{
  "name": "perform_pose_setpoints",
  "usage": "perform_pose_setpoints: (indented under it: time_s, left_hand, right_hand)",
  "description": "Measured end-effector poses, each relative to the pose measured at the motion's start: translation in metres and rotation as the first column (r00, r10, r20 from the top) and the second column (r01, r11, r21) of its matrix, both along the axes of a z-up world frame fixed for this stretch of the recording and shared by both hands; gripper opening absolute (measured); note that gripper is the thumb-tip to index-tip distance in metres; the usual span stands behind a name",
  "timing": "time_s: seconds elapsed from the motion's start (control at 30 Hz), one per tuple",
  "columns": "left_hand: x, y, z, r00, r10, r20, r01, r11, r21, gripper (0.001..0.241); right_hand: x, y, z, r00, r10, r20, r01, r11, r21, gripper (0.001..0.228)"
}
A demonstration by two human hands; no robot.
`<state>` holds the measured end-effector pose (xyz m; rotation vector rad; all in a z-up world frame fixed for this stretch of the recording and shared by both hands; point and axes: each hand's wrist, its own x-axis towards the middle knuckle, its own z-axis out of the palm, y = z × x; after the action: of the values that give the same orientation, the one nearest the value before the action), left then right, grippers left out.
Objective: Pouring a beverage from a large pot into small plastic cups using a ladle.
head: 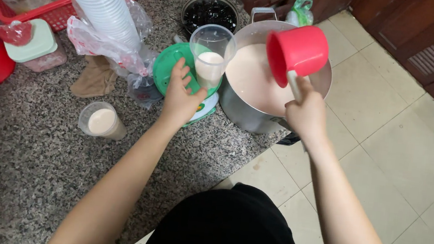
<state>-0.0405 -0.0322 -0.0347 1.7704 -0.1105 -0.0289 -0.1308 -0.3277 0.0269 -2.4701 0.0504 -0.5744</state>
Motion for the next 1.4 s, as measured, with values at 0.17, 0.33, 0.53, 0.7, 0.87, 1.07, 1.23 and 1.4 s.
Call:
perform_pose_setpoints:
  time_s: [0.17, 0.33, 0.53, 0.7, 0.87, 1.07, 1.23, 1.4]
  left_hand:
    - [0.000, 0.003, 0.002, 1.000, -0.006, -0.005, 0.006, 1.000, 0.013, 0.097]
    - [-0.001, 0.005, 0.005, 1.000, -0.018, -0.012, 0.018, 1.000, 0.011, 0.097]
    - [-0.003, 0.005, 0.006, 1.000, -0.023, -0.009, 0.023, 1.000, 0.001, 0.096]
    - [-0.002, 0.005, 0.008, 0.999, -0.036, -0.006, 0.036, 0.999, -0.026, 0.096]
    - [0.001, 0.005, 0.008, 0.999, -0.049, -0.010, 0.048, 0.998, -0.028, 0.097]
    - [0.003, 0.008, 0.010, 0.999, -0.047, -0.010, 0.047, 0.999, -0.014, 0.097]
    - [0.003, 0.014, 0.013, 0.999, -0.052, -0.013, 0.052, 0.999, -0.001, 0.097]
    - [0.004, 0.017, 0.014, 0.998, -0.058, -0.015, 0.058, 0.998, 0.007, 0.098]
  right_hand:
    - [0.007, 0.019, -0.001, 0.954, -0.071, -0.290, 0.105, 0.989, 0.101, 0.066]
    - [0.006, 0.018, 0.014, 0.862, 0.057, -0.503, 0.328, 0.694, 0.641, 0.057]
    - [-0.007, -0.002, 0.033, 0.965, 0.121, -0.232, 0.186, 0.301, 0.935, 0.035]
    - [-0.024, 0.012, 0.083, 0.987, 0.019, -0.157, 0.140, 0.360, 0.922, 0.041]
    - [-0.038, 0.038, 0.130, 0.999, -0.030, -0.040, 0.049, 0.432, 0.900, 0.050]
    - [-0.049, 0.060, 0.163, 0.997, -0.009, 0.075, -0.060, 0.514, 0.856, 0.054]
    - [-0.052, 0.067, 0.169, 0.992, 0.036, 0.122, -0.121, 0.558, 0.821, 0.060]
    - [-0.051, 0.073, 0.167, 0.988, 0.087, 0.124, -0.151, 0.587, 0.795, 0.064]
